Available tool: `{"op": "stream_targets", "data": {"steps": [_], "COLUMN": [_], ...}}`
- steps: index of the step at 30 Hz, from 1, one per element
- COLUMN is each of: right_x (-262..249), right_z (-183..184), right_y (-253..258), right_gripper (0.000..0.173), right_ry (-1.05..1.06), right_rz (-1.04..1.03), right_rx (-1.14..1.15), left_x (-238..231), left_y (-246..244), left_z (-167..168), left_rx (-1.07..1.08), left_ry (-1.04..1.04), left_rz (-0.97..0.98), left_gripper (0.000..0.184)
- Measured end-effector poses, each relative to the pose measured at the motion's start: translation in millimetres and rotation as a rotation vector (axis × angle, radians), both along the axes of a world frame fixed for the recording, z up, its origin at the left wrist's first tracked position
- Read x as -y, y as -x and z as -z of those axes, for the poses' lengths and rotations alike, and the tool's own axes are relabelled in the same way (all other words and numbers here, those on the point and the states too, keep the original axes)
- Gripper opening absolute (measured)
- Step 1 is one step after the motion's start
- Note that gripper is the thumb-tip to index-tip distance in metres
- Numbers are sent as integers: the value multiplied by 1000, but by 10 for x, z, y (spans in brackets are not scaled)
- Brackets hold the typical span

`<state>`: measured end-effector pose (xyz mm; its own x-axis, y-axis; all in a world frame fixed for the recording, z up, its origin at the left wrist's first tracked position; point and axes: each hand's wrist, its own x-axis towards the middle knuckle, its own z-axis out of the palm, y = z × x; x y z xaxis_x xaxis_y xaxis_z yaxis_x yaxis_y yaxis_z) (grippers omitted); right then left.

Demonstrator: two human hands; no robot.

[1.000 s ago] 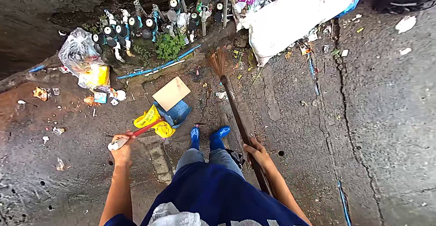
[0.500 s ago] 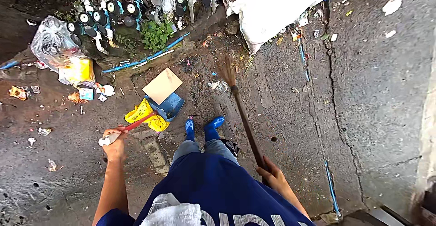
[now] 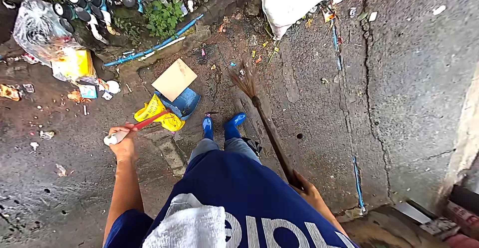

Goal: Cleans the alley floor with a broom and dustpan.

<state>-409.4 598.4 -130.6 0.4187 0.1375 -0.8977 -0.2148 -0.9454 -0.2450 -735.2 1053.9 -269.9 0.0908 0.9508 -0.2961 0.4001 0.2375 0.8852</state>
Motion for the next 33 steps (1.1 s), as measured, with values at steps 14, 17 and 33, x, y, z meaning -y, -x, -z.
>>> {"op": "stream_targets", "data": {"steps": [14,17,33], "right_x": [-92,-224,-146], "right_z": [63,68,310], "right_y": [-461,-105,-417], "right_gripper": [68,69,67], "right_ry": [70,-62,-27], "right_rz": [92,120,82], "right_rx": [232,101,117], "left_x": [-69,-82,-54], "left_y": [108,92,-29], "left_z": [42,46,50], "left_rx": [26,24,77], "left_ry": [-29,-29,-92], "left_rz": [-12,-11,64], "left_gripper": [27,28,24]}}
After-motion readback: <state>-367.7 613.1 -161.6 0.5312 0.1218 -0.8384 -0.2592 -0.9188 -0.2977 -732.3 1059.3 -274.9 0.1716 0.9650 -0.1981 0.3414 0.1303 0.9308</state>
